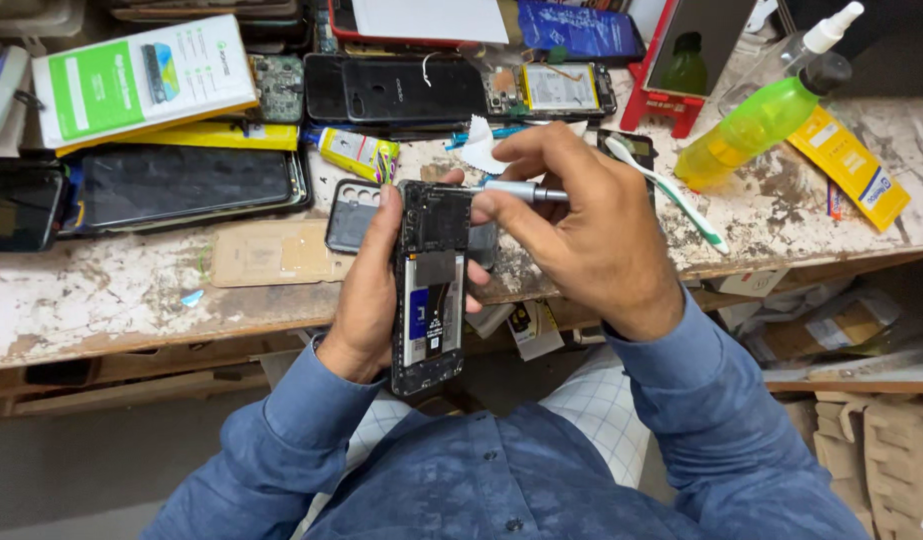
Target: The person disassembles a Samsung Galaxy smartphone, removes the back cover, and uses a screwdriver to adjust internal components. They then reassemble the phone, power it on to verify functionality, and briefly interact with another phone on a stand.
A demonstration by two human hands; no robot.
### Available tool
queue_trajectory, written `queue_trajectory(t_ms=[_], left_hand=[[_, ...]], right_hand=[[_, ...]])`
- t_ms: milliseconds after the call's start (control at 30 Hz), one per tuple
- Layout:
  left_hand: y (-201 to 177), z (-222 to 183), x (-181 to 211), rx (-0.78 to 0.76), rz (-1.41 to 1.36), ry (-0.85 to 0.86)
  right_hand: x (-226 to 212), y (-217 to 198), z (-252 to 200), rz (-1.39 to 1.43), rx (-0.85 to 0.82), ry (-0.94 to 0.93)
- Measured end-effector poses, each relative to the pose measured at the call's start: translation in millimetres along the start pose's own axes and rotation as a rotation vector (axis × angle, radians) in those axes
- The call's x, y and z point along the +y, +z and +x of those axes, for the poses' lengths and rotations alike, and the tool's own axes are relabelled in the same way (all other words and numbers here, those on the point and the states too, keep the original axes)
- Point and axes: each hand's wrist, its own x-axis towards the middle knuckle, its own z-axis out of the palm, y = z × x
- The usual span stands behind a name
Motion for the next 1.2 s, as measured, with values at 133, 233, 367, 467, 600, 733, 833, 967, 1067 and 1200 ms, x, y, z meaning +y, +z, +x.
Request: queue_trajectory(t_ms=[133, 233, 367, 467, 600, 733, 833, 967, 1067, 1200], left_hand=[[-4, 1, -1, 0.01, -0.02, -0.015], [-8, -1, -3, 0.049, -0.025, -0.004], [-12, -9, -1, 0.098, -0.039, -0.006], [-12, -13, -6, 0.116, -0.031, -0.02], [-11, -10, -6, 0.141, 0.0, -0.038], [-11, -7, -1, 0.111, -0.005, -0.033], [-12, -7, -2, 0.069, -0.041, -0.033], [-13, -7, -3, 0.033, -0.111, -0.055], [-12, -8, -4, 0.025, -0.124, -0.062], [-11, -9, -3, 0.029, -0.126, -0.077]], right_hand=[[6, -1, -6, -0.185, -0.005, -0.149], [11, -4, -12, -0.172, -0.011, -0.152], [19, -10, -17, -0.214, -0.043, -0.104], [27, -5, -22, -0.276, -0.057, -0.125], [39, -4, -33, -0.257, -0.047, -0.084], [60, -4, -42, 0.26, 0.14, 0.162], [87, -8, -41, 0.671, 0.24, 0.25], [113, -1, -25, 1.309, 0.353, 0.249], [115, 9, -8, 1.469, 0.459, 0.399], [106, 19, 2, 1.434, 0.119, 0.334]])
